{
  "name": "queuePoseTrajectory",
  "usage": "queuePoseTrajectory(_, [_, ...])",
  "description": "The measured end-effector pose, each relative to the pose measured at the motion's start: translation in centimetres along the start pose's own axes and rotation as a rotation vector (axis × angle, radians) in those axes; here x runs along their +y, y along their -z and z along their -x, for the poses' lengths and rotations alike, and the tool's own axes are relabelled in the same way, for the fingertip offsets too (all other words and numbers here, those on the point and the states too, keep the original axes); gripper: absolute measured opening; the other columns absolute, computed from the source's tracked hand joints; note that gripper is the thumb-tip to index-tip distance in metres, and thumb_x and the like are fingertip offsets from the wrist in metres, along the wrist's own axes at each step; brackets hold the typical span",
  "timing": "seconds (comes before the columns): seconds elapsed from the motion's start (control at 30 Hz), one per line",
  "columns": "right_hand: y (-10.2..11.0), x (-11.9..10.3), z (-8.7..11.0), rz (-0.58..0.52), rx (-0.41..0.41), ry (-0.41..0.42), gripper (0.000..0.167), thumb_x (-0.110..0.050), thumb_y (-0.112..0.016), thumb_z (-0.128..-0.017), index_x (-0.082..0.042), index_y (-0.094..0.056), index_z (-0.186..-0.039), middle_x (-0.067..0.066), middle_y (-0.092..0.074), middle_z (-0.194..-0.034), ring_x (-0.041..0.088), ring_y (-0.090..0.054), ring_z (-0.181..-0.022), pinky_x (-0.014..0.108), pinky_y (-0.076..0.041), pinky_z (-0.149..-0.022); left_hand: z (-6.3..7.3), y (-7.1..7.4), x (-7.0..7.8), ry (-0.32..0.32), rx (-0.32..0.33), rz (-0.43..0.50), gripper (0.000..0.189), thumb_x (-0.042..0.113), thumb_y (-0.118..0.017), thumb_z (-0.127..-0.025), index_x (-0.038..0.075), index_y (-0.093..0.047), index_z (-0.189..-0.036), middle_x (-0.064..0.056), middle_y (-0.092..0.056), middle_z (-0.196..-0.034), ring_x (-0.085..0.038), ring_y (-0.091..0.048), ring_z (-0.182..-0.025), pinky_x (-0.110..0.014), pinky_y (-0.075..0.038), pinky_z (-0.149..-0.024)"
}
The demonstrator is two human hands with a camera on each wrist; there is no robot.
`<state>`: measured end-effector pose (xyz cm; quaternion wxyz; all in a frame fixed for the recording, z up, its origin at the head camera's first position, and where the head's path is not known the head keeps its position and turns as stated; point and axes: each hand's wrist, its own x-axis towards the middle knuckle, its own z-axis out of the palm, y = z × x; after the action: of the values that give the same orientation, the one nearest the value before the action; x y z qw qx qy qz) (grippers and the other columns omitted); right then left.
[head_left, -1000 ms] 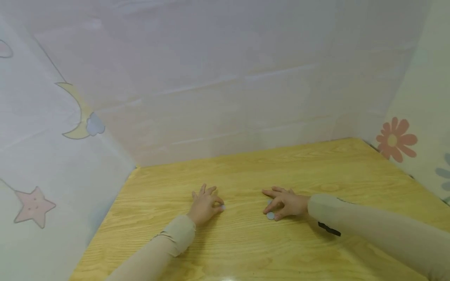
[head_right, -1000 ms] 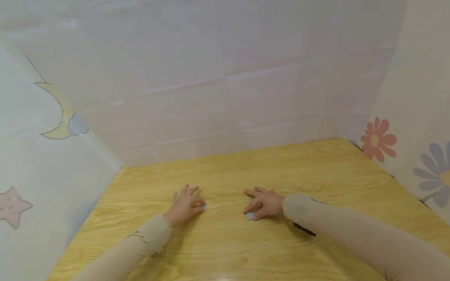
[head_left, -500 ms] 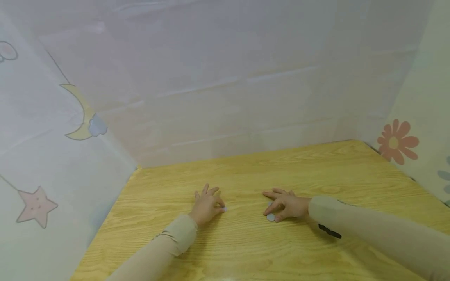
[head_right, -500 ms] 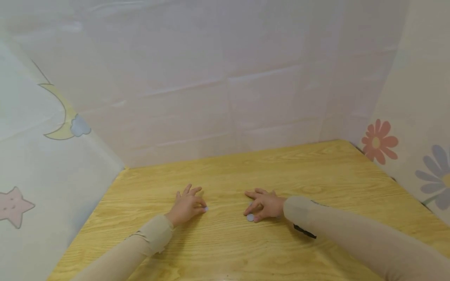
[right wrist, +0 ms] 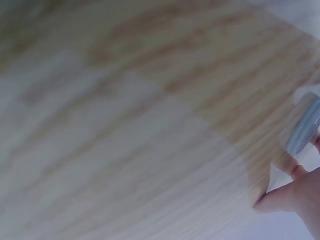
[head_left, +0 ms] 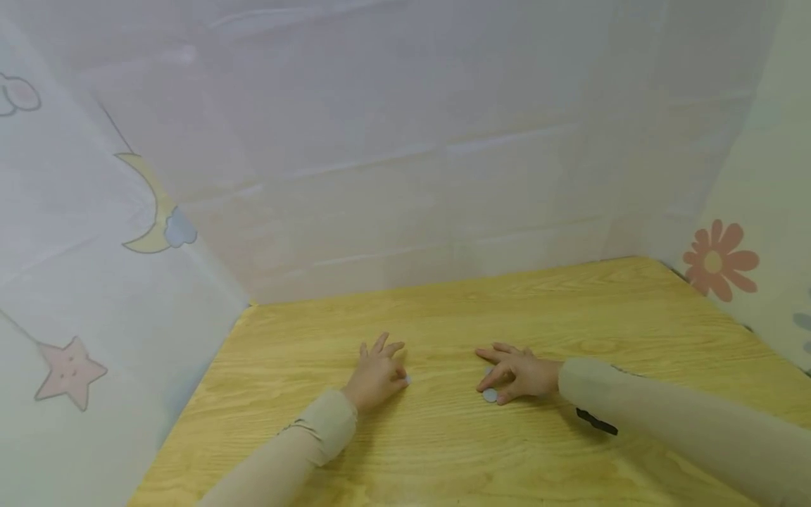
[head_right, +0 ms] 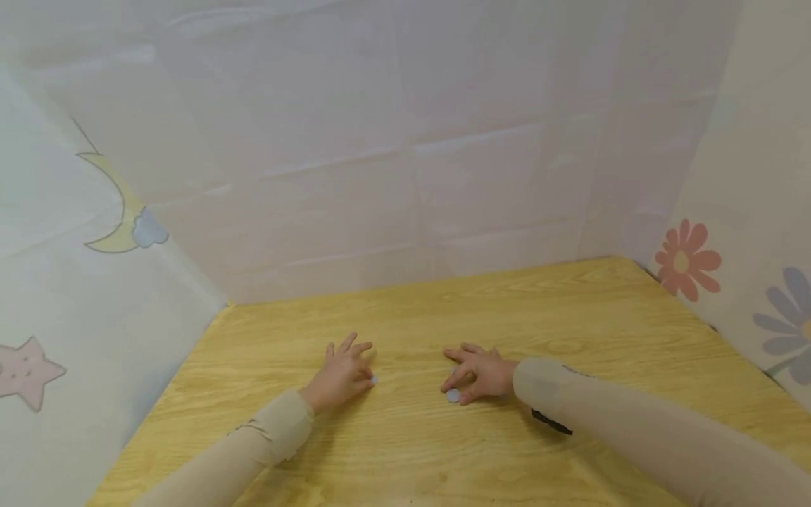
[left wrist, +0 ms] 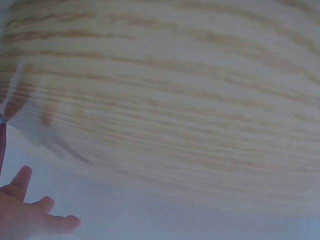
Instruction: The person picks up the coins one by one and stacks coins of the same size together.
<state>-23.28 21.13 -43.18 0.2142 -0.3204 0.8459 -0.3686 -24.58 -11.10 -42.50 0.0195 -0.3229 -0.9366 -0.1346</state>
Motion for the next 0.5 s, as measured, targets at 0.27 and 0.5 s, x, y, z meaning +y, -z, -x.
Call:
queuePoseTrajectory(0.27, [0.22, 0.0, 0.13, 0.0, -0.012, 0.009, 0.032, -0.022, -0.073, -0.084, -0.015, -0.072, -0.115, 0.028, -0.015, -0.156, 0.055, 0.009, -0.139, 0.08, 0.016, -0.089, 0.2, 0.17, 0.31, -0.009, 0.009, -0.026, 0.013, 0.024, -0.074, -0.086, 0.012, -0.075, -0.083, -0.018, -0.049, -0.141, -0.048, -0.024, -0.139, -0.079, -0.017, -0.097])
queuePoseTrajectory(0.5, [0.39, -0.12, 0.19, 0.005, -0.018, 0.016, 0.032, -0.022, -0.073, -0.085, -0.015, -0.072, -0.116, 0.029, -0.015, -0.156, 0.056, 0.009, -0.138, 0.081, 0.017, -0.087, 0.26, -0.02, 0.39, -0.024, 0.013, -0.03, 0.014, 0.026, -0.073, -0.087, 0.013, -0.075, -0.082, -0.018, -0.05, -0.141, -0.048, -0.024, -0.139, -0.079, -0.016, -0.097])
